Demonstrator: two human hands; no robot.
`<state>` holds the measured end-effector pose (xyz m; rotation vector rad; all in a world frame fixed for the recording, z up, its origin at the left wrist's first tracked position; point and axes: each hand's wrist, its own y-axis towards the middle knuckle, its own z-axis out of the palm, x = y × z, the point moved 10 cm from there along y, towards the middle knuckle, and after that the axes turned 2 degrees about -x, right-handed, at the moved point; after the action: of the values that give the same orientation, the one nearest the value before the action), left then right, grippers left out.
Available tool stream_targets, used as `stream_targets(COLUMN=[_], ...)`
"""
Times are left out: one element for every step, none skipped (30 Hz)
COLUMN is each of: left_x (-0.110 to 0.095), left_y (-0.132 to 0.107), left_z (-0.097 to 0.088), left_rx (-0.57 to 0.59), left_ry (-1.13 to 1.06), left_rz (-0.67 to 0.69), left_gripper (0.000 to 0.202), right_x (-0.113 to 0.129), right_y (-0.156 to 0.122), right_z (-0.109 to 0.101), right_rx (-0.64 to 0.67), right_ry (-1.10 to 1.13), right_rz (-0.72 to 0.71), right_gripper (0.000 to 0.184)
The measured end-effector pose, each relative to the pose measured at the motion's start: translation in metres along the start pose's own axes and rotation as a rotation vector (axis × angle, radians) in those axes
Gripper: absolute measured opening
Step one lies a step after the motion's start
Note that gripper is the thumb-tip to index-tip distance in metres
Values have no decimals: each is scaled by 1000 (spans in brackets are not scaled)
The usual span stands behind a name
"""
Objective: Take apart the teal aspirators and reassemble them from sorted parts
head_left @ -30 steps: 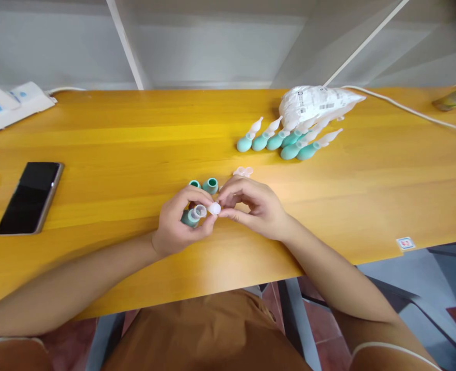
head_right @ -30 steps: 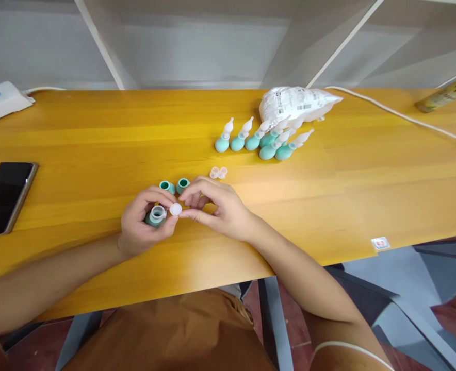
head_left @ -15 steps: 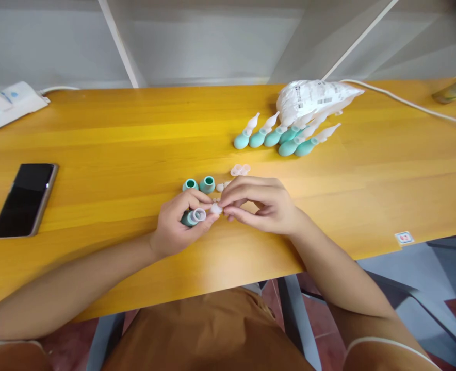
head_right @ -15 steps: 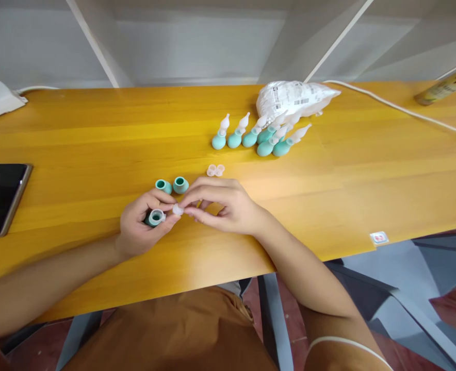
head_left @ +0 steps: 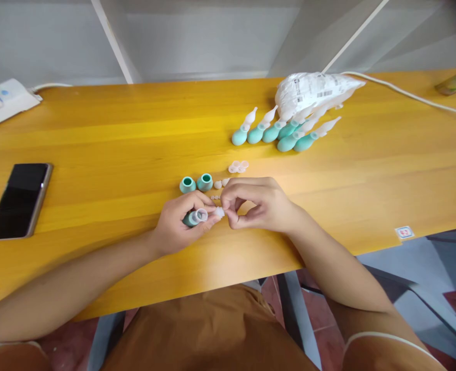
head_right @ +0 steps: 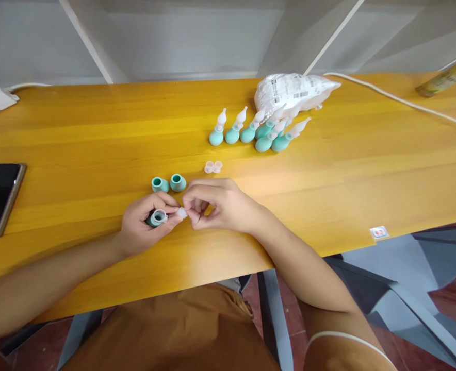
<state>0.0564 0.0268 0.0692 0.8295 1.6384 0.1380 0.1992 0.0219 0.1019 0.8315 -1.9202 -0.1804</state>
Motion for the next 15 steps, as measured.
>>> stream_targets(left_x=[1, 1, 2, 3, 4, 5, 5, 5, 5, 3, 1, -1, -4, -6, -8], left_y=[0, 0, 0, 0, -1, -1, -1, -1, -1, -1, -2, -3, -4, -6, -8], left_z=[0, 0, -1, -2, -3, -5, -5, -5, -4, 0, 5, 10, 16, 20, 25], left_rx=[-2, -8, -16, -26, -39, -53, -59, -56, -38, 1, 53, 111, 166, 214, 252], left_ry=[-3, -7, -11, -11, -7, 1, 8, 13, 12, 7, 1, -8, -16, -23, -26], left_rz=[-7, -13, -19, -26, -36, -46, -52, -53, -47, -34, -14, 12, 41, 67, 87], left_gripper=[23, 24, 24, 25, 25, 25, 25, 26, 25, 23, 22, 21, 20, 20, 20], right_x=[1, 2, 2, 2, 1, 0, -1, -5, -9, -15, -22, -30, -38, -45, -52], right_y=[0, 0, 0, 0, 0, 0, 0, -1, -2, -3, -4, -7, -9, -11, -13], right_z=[1, 1, 1, 0, -4, -10, -18, -26, -33, -38, -40, -40, -39, -39, -37], right_rx=[-13, -23, -31, -43, -61, -89, -120, -142, -134, -92, -24, 58, 134, 195, 237], right_ry=[-14, -24, -27, -26, -21, -13, -6, 0, 0, -12, -43, -97, -165, -234, -299], right_rz=[-8, -9, -2, 12, 34, 59, 92, 135, 187, 242, 298, 347, 382, 405, 421], right_gripper=[15, 16, 15, 14, 13, 12, 11, 10, 10, 10, 10, 12, 14, 17, 19])
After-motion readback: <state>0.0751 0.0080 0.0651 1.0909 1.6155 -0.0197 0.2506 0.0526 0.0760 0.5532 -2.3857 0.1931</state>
